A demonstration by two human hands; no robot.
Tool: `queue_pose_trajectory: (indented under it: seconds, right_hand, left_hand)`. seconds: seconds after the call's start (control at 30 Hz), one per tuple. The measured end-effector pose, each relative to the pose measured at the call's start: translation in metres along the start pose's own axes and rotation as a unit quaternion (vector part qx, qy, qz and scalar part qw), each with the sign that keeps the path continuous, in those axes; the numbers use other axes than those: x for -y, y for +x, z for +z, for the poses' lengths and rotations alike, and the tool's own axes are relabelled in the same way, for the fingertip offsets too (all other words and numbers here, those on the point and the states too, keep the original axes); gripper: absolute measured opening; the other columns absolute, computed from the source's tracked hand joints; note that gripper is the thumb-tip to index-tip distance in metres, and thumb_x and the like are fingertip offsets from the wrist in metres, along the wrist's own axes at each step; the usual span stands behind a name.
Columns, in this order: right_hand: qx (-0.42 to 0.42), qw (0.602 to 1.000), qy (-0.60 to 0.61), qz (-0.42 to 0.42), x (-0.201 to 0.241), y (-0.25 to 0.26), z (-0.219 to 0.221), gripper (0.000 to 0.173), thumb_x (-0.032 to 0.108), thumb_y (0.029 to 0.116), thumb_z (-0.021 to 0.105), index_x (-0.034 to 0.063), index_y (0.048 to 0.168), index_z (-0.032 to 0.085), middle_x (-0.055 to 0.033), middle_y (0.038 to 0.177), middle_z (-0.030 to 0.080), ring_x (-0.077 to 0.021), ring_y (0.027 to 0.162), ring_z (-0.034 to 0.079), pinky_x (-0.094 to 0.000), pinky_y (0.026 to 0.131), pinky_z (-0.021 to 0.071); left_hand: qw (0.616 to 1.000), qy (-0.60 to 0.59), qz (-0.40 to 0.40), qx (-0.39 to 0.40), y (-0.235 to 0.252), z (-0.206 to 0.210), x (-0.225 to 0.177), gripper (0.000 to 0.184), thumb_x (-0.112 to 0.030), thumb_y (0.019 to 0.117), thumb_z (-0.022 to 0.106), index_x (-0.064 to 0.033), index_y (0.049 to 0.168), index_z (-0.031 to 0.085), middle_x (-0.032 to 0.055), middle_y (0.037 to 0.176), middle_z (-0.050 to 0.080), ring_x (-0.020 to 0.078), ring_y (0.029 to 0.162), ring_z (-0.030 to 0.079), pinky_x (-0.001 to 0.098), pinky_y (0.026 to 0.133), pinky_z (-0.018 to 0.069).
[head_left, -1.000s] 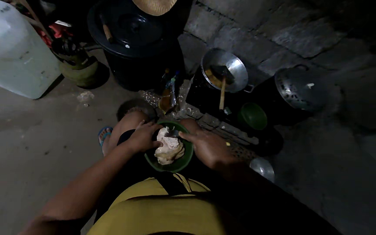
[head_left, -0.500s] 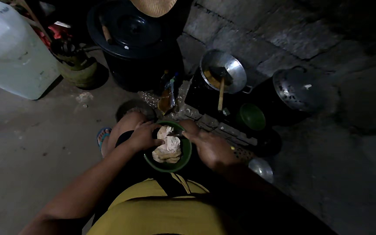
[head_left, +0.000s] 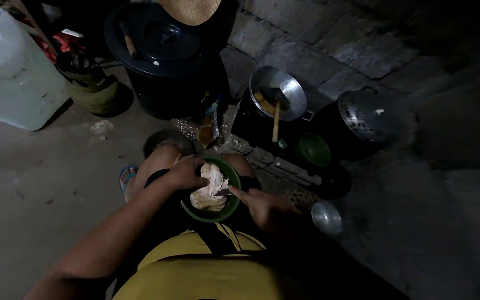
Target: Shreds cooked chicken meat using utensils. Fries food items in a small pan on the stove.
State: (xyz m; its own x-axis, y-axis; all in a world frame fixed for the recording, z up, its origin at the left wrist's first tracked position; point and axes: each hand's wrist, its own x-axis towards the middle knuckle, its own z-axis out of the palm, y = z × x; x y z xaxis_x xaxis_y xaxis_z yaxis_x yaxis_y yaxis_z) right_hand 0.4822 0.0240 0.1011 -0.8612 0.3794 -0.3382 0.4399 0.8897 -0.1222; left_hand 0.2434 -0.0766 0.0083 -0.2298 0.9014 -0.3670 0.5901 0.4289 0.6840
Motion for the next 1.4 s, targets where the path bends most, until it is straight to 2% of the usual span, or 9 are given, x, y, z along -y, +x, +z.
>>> queue_pose_trajectory:
  seconds: [0.23,0.5,0.6,0.67,0.87,1.0,1.07,1.3,1.4]
  right_hand:
    - [0.089,0.991,-0.042,0.086,0.02,0.044,-0.02,0.064,0.006,0.1057,0.042,0.0418,0.158,0.039,-0.0189,0.138,0.062,-0.043,0.114,0.066,-0.0611,0.088,0.0559]
    - [-0.181,0.982,-0.046,-0.022,-0.007,0.0,0.027,0.053,0.003,0.0959,0.054,0.0333,0.136,0.069,-0.0155,0.082,0.072,-0.0345,0.066,0.071,-0.0498,0.056,0.0578]
    - [0.015,0.997,-0.042,0.07,0.012,0.038,-0.018,0.058,0.006,0.1062,0.042,0.038,0.154,0.048,-0.0189,0.128,0.068,-0.0428,0.106,0.07,-0.06,0.083,0.0576]
    - [0.067,0.991,-0.042,0.105,0.016,0.048,-0.009,0.062,0.007,0.1063,0.041,0.0418,0.158,0.039,-0.0183,0.139,0.062,-0.0429,0.113,0.068,-0.0603,0.086,0.0574]
    - [-0.189,0.98,-0.058,-0.019,-0.018,0.003,0.046,0.054,0.002,0.0942,0.054,0.0306,0.138,0.068,-0.0176,0.081,0.071,-0.0365,0.065,0.07,-0.0515,0.056,0.0577]
    - [0.038,0.994,-0.037,0.09,0.009,0.039,-0.017,0.057,0.008,0.1073,0.041,0.0386,0.155,0.046,-0.0201,0.13,0.067,-0.0433,0.109,0.069,-0.061,0.086,0.056]
    - [0.073,0.991,-0.026,0.111,0.012,0.049,-0.006,0.062,0.007,0.1064,0.041,0.0399,0.159,0.038,-0.0207,0.138,0.062,-0.0432,0.111,0.068,-0.0606,0.087,0.0568]
    - [-0.089,0.996,-0.002,0.027,-0.012,-0.01,0.042,0.051,0.007,0.1024,0.049,0.0308,0.145,0.061,-0.0184,0.09,0.073,-0.0365,0.074,0.072,-0.0531,0.065,0.0593]
    - [-0.019,0.998,-0.003,0.063,-0.003,0.016,0.001,0.055,0.008,0.1061,0.042,0.0348,0.153,0.051,-0.0213,0.115,0.072,-0.042,0.097,0.072,-0.0591,0.08,0.058]
  left_hand:
    - [1.0,-0.004,-0.001,-0.003,0.003,0.002,0.004,0.054,-0.039,0.091,0.076,-0.0073,0.133,0.062,0.0153,0.137,0.059,0.0303,0.133,0.052,0.0538,0.12,0.03]
    - [1.0,0.001,0.001,0.001,0.001,-0.002,0.006,0.053,-0.039,0.0923,0.075,-0.0075,0.134,0.062,0.0164,0.14,0.057,0.0309,0.137,0.048,0.0539,0.124,0.0227]
    - [1.0,-0.005,0.007,0.001,0.001,0.001,0.005,0.053,-0.038,0.0927,0.075,-0.0065,0.133,0.062,0.0162,0.14,0.057,0.0302,0.138,0.048,0.0529,0.124,0.0223]
    - [1.0,-0.003,0.013,-0.01,0.002,0.006,0.008,0.052,-0.038,0.0919,0.075,-0.0054,0.13,0.063,0.0165,0.138,0.059,0.0307,0.136,0.05,0.053,0.124,0.0228]
    - [1.0,0.016,0.01,-0.002,0.005,0.002,0.009,0.053,-0.04,0.0924,0.074,-0.0082,0.133,0.063,0.0155,0.138,0.059,0.0302,0.136,0.05,0.0557,0.125,0.0186]
    - [1.0,0.003,0.011,0.001,0.004,0.001,0.006,0.051,-0.037,0.0939,0.073,-0.0062,0.133,0.062,0.0159,0.138,0.059,0.0301,0.135,0.05,0.0546,0.124,0.0206]
    - [1.0,-0.003,0.013,-0.007,0.006,0.005,0.007,0.051,-0.036,0.0929,0.075,-0.006,0.132,0.062,0.0158,0.137,0.059,0.0293,0.135,0.051,0.0529,0.125,0.0207]
    - [1.0,0.016,0.017,0.009,0.01,0.001,0.009,0.049,-0.038,0.0932,0.073,-0.0084,0.131,0.063,0.0145,0.139,0.058,0.0294,0.136,0.05,0.057,0.125,0.0166]
    - [1.0,0.005,0.016,0.011,0.007,-0.001,0.006,0.049,-0.037,0.0947,0.072,-0.0065,0.132,0.063,0.0168,0.139,0.058,0.0307,0.137,0.049,0.0554,0.125,0.018]
